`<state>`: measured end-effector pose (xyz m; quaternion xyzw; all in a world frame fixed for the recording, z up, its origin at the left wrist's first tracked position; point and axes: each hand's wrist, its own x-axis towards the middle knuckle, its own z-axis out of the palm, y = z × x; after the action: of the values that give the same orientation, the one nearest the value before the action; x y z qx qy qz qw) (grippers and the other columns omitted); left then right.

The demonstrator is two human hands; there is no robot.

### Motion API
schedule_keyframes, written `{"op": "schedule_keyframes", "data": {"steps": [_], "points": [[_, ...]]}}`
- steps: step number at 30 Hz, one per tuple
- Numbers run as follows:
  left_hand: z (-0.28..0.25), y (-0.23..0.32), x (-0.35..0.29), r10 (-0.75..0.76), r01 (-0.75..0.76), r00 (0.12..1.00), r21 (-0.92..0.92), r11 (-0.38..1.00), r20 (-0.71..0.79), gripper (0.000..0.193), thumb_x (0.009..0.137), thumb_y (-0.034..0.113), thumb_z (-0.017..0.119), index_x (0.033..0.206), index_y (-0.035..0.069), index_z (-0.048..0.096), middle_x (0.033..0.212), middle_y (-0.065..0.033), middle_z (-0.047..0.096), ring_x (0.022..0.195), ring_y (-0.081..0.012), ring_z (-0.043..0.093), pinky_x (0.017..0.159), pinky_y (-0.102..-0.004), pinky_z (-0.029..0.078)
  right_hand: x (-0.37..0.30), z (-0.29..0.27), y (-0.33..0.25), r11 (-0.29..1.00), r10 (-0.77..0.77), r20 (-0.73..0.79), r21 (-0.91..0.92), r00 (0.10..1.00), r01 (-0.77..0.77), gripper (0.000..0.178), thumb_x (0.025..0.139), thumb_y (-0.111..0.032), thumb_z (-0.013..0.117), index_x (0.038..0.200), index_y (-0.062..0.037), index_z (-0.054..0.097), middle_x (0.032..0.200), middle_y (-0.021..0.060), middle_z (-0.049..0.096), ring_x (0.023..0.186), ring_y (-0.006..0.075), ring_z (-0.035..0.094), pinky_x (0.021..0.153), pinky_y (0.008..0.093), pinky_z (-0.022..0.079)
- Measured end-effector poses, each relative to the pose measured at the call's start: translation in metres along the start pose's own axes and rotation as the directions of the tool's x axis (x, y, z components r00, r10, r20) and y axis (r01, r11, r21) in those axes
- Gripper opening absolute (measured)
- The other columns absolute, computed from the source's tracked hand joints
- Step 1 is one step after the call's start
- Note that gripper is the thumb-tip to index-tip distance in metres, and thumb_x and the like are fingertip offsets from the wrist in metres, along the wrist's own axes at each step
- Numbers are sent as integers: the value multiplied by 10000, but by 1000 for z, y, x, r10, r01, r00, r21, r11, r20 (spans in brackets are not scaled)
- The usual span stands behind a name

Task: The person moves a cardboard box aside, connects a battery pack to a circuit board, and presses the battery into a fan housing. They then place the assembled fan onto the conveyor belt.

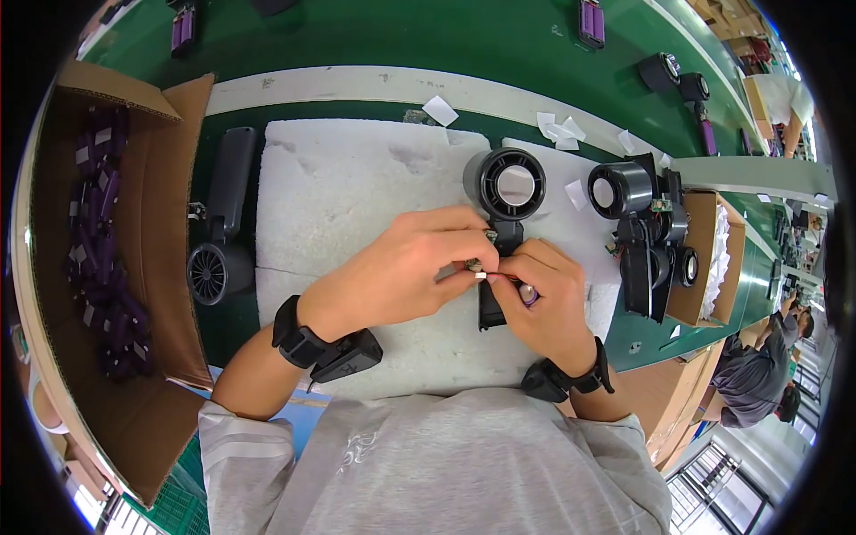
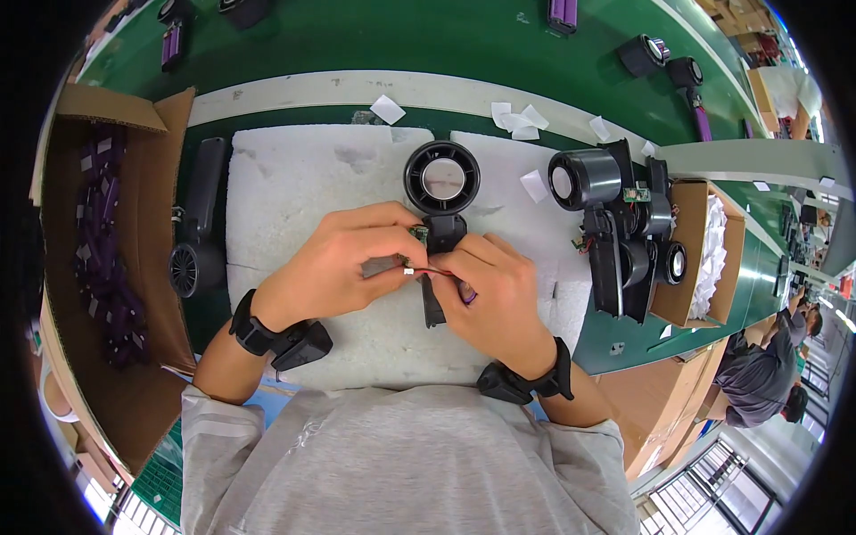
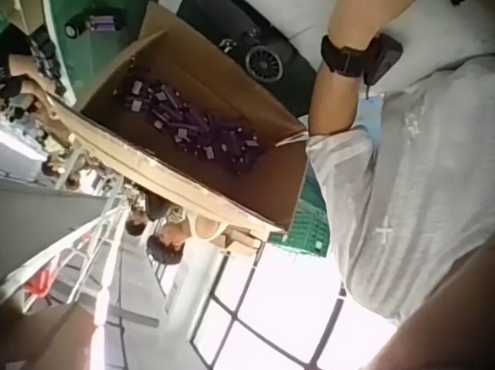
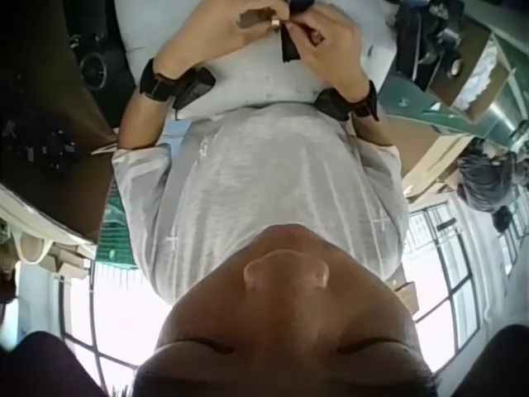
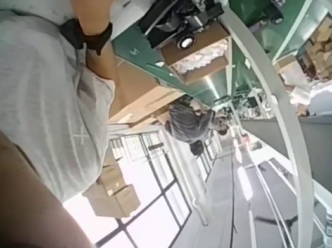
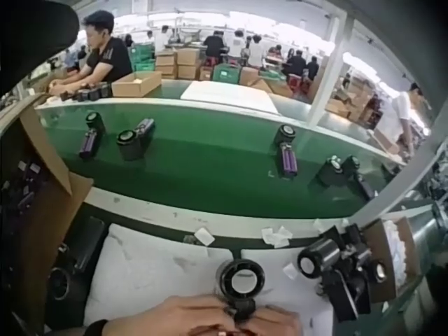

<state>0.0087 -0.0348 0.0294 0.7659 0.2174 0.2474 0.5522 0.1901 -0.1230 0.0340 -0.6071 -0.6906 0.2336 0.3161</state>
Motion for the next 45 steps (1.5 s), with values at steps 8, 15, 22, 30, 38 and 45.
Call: {"op": "schedule_keyframes", "data": {"steps": [8,15,22,30,38,45], "points": [[-3,-4,3,46,-46,998,5,999,49,233,680,-99,708,861,39,656,933,-111,651,792,-272,652,673,-323,534,-2,6,6,999,-29,-69,-16,997,28,99,679,-14,723,751,-62,675,718,34,593,569,207,540,495,321,426],[-5,3,4,20,-20,1000,15,1000,9,208,688,-59,749,855,42,675,904,-107,653,759,-259,651,653,-300,520,-3,-5,9,987,-59,-38,146,998,64,128,692,-2,738,809,-37,701,721,61,581,570,199,532,498,298,403],[-9,-1,5,-188,191,981,-87,978,36,186,713,52,819,863,20,714,822,-86,647,698,-139,631,600,-258,490,-5,-4,13,982,-156,-125,84,980,167,178,708,-30,764,883,-51,739,728,42,568,572,167,508,486,283,383],[-4,-2,2,-322,313,946,-399,862,47,179,744,4,783,914,6,727,820,-71,640,709,-124,614,605,-234,483,-3,-1,9,989,-144,-117,-2,983,145,158,724,-42,770,880,-49,741,738,48,582,575,163,507,482,283,370],[-10,-1,3,-136,145,988,-167,975,66,203,778,-77,719,965,1,722,896,-68,644,827,-138,638,703,-237,525,3,-6,11,974,13,-4,227,1000,-12,133,737,-34,766,868,-46,746,724,48,599,583,148,514,494,275,363],[-11,-5,3,-261,285,959,-392,875,114,338,780,-134,657,1087,6,672,997,-61,657,875,-146,659,808,-267,547,3,-8,12,959,21,65,282,998,-39,132,742,-30,766,871,-46,751,719,40,604,589,132,514,494,264,353]]}}
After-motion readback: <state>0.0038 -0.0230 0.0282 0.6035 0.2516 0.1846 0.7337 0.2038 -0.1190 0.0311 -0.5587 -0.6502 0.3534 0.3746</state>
